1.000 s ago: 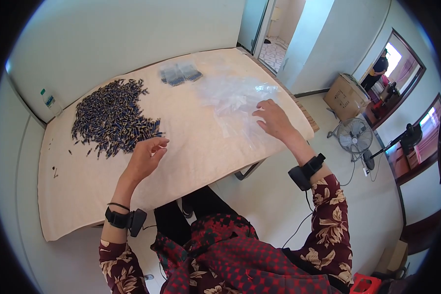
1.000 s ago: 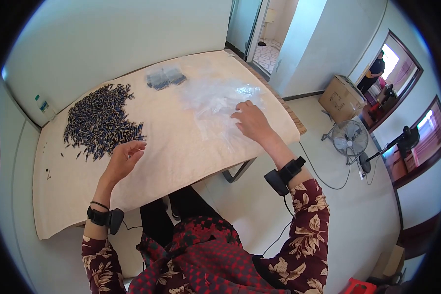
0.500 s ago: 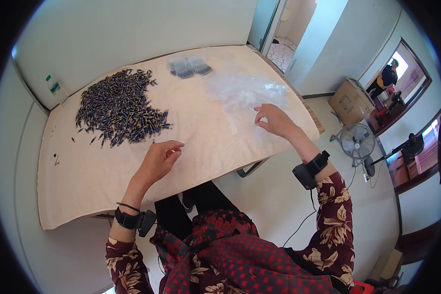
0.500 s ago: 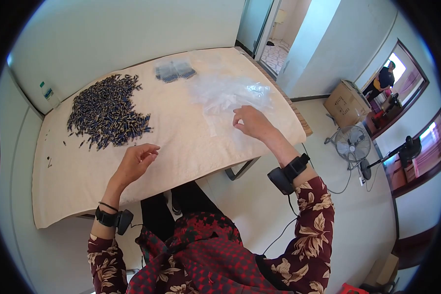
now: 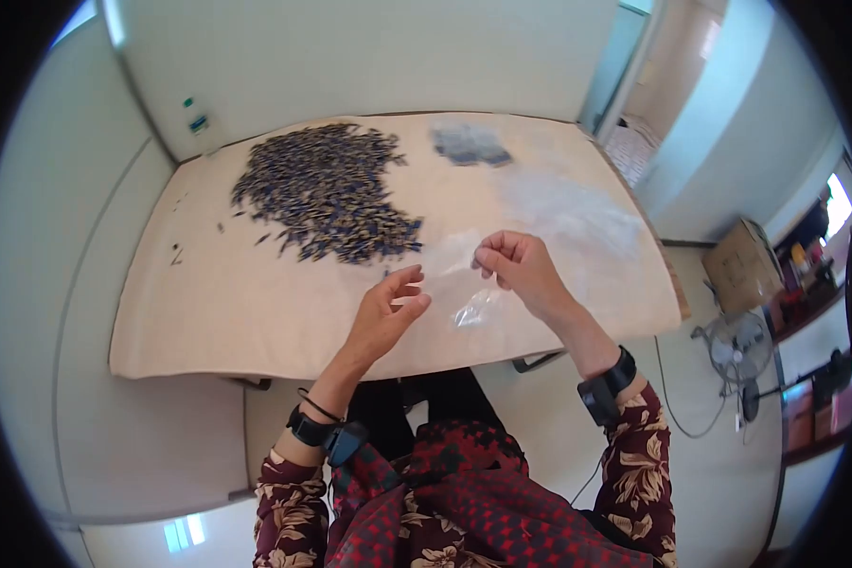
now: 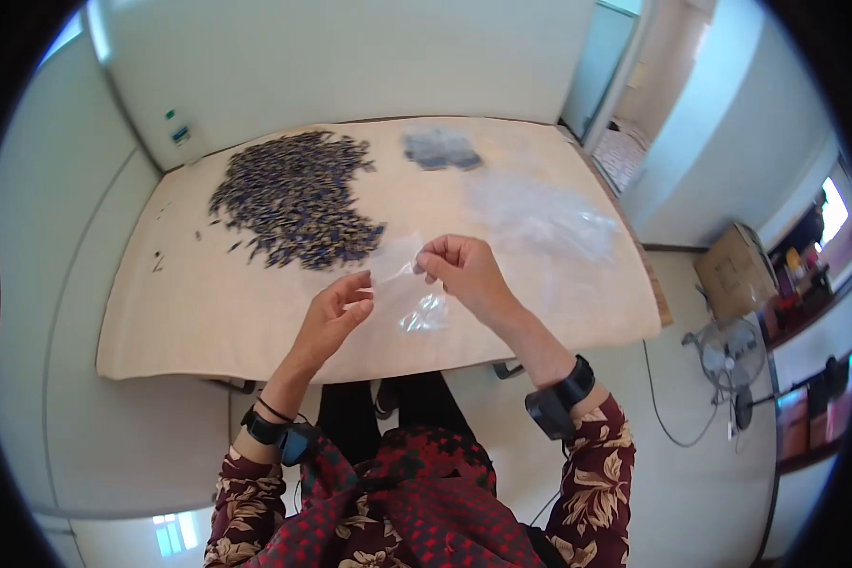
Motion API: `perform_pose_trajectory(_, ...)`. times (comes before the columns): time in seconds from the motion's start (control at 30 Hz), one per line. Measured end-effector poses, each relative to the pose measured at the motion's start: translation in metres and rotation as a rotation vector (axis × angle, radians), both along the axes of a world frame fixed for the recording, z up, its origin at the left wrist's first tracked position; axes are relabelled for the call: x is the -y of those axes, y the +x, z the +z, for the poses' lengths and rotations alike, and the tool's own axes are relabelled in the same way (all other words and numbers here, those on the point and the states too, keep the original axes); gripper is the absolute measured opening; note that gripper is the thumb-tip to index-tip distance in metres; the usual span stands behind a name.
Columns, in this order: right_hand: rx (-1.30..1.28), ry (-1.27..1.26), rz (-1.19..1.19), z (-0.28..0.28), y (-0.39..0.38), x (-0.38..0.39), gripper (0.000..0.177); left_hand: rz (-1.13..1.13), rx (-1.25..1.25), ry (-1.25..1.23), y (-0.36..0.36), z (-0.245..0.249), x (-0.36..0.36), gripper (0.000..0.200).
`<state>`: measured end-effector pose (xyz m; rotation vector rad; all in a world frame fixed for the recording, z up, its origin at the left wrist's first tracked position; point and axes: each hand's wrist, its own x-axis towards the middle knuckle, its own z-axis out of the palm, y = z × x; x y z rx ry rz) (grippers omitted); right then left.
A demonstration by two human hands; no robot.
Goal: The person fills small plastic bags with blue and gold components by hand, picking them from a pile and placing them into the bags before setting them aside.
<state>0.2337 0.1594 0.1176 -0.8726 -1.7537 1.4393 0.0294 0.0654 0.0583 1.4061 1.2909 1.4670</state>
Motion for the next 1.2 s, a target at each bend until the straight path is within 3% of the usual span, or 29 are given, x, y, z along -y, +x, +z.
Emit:
perform_pose_trajectory(0.1,-0.095,-0.156,0.134,-0.010,-0.030,0.015,0.011,-0.107,0.294,-0.048,-0.013,0.010,0.023,0.027)
perform_pose_trajectory(0.4,-0.219,-0.337,0.384,-0.030,-0.084,0.049,0.021,0.088,0.361,-0.066,-0.054,0.003,0.084,0.020)
perform_pose_trajectory(0.63,-0.075,-0.366,0.423,-0.031,-0.099,0.057,0.020,0.119,0.132,-0.137,-0.069,-0.001,0.097,0.019)
perform_pose_trajectory(0.73,0.063,-0.088,0.428,-0.031,-0.100,0.054,0.017,0.090,0.053,-0.161,-0.077,-0.001,0.097,0.019)
perform_pose_trajectory(0.87,0.057,-0.026,0.402,-0.043,-0.100,0.050,0.014,0.064,-0.009,-0.201,-0.079,0.001,0.094,0.019)
perform_pose_trajectory(1.07,0.053,-0.134,0.422,-0.046,-0.100,0.053,0.009,0.138,-0.080,-0.182,-0.076,-0.001,0.089,0.016)
perform_pose_trajectory(1.17,-0.019,-0.153,0.416,-0.048,-0.102,0.057,0.008,0.574,-0.435,0.274,-0.065,0.006,0.083,0.018)
perform_pose_trajectory(1.2,-0.022,-0.219,0.409,-0.045,-0.101,0.059,0.009,0.574,-0.437,0.273,-0.063,0.008,0.084,0.018)
